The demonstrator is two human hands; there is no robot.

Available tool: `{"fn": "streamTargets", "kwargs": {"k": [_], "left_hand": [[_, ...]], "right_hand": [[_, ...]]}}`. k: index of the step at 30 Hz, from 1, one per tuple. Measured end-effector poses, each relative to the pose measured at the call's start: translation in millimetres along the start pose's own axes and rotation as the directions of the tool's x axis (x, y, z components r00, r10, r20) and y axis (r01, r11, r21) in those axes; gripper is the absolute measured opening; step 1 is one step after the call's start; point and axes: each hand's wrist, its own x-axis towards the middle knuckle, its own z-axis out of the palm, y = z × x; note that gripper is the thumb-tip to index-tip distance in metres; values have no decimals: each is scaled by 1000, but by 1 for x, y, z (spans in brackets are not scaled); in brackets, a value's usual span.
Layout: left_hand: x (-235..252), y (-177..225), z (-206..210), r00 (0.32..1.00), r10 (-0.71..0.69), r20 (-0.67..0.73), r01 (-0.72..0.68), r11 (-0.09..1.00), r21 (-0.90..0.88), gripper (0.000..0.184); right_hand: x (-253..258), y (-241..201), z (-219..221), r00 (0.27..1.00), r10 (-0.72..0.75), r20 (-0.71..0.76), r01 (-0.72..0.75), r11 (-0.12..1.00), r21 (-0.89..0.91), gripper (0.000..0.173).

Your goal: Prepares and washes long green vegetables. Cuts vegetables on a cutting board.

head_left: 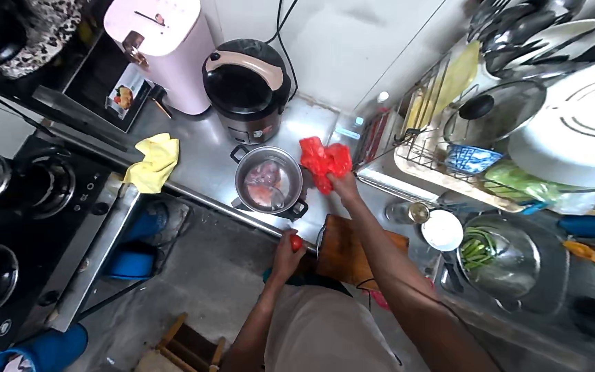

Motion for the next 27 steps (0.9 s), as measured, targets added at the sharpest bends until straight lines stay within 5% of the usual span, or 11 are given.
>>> {"fn": "streamTargets", "kwargs": {"k": [3, 6, 10, 12, 17, 22, 27], "left_hand": [[6, -4, 5, 1000, 14, 18, -13, 999, -44, 60], [12, -5, 10, 999, 24, 29, -23, 998, -52, 62], [21, 0, 15, 996, 64, 67, -63, 998, -5, 66], [27, 6, 19, 993, 73, 95, -76, 997, 28, 65], [51, 23, 38, 988, 92, 127, -104, 990, 96, 69], [99, 59, 73, 973, 117, 200, -176, 933, 314, 60], [159, 79, 124, 960, 117, 253, -236, 824, 515, 59]], "right_hand": [[40, -38, 23, 998, -57, -24, 61, 984, 170, 48], [76, -71, 41, 993, -9, 115, -33, 933, 357, 64], [93, -84, 43, 978, 154, 144, -190, 937, 294, 98], [86, -75, 38, 970, 229, 75, -241, 941, 240, 99], [-8, -18, -12, 990, 46, 131, -66, 986, 150, 36], [-111, 92, -93, 993, 112, 29, -107, 985, -137, 35], [-233, 179, -160, 924, 300, -236, -339, 929, -148, 31]]}}
